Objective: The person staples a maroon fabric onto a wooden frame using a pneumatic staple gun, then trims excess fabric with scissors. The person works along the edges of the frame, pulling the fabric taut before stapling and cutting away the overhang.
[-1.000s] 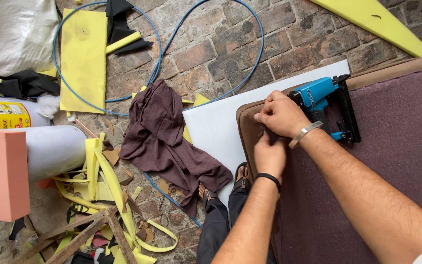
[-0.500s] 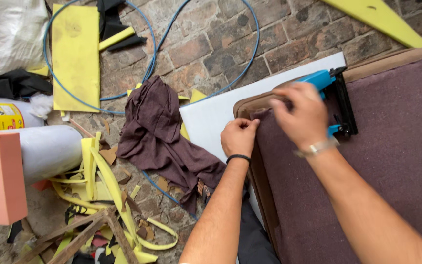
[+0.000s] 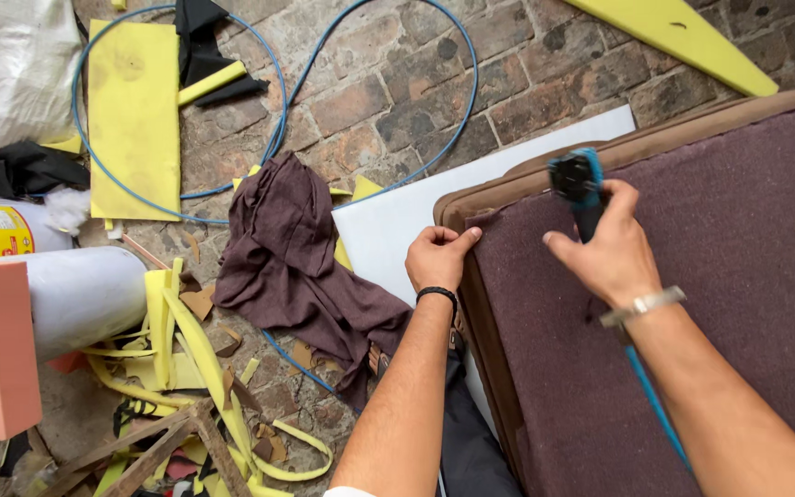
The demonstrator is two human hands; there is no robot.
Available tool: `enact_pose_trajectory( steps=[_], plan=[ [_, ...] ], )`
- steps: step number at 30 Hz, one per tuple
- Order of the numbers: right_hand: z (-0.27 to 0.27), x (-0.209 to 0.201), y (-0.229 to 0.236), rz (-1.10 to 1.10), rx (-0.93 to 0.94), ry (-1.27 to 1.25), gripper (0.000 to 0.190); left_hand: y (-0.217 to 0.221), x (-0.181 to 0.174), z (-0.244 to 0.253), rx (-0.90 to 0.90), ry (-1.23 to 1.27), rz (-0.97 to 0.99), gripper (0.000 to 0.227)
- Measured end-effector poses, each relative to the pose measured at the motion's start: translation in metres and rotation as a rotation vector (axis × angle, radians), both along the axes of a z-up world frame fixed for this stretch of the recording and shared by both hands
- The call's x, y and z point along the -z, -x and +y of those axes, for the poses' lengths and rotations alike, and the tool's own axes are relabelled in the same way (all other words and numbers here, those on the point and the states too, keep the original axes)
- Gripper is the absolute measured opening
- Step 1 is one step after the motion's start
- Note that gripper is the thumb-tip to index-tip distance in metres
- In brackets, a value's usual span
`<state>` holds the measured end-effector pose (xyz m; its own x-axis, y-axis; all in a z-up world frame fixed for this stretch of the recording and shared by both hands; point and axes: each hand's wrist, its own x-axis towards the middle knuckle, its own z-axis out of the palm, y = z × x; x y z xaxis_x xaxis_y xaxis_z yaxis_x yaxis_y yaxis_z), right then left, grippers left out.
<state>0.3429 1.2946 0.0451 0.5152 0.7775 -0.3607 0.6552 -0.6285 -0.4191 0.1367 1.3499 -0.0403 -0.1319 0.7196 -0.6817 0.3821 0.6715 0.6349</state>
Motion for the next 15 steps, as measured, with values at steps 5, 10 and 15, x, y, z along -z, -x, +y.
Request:
enact_pose_trajectory(
  steps=[5, 10, 15],
  plan=[
    [-0.003, -0.028, 0.033, 0.394, 0.199, 0.172, 0.035, 0.003, 0.006, -0.003, -0.002, 0.046, -0.062, 0.037],
    [-0.004, -0.028, 0.059, 0.259, 0.120, 0.202, 0.027, 0.002, 0.003, -0.003, -0.015, 0.065, -0.099, 0.036],
    [-0.006, -0.024, 0.067, 0.169, 0.110, 0.196, 0.025, 0.004, -0.004, -0.002, 0.027, 0.078, -0.068, 0.035]
  ],
)
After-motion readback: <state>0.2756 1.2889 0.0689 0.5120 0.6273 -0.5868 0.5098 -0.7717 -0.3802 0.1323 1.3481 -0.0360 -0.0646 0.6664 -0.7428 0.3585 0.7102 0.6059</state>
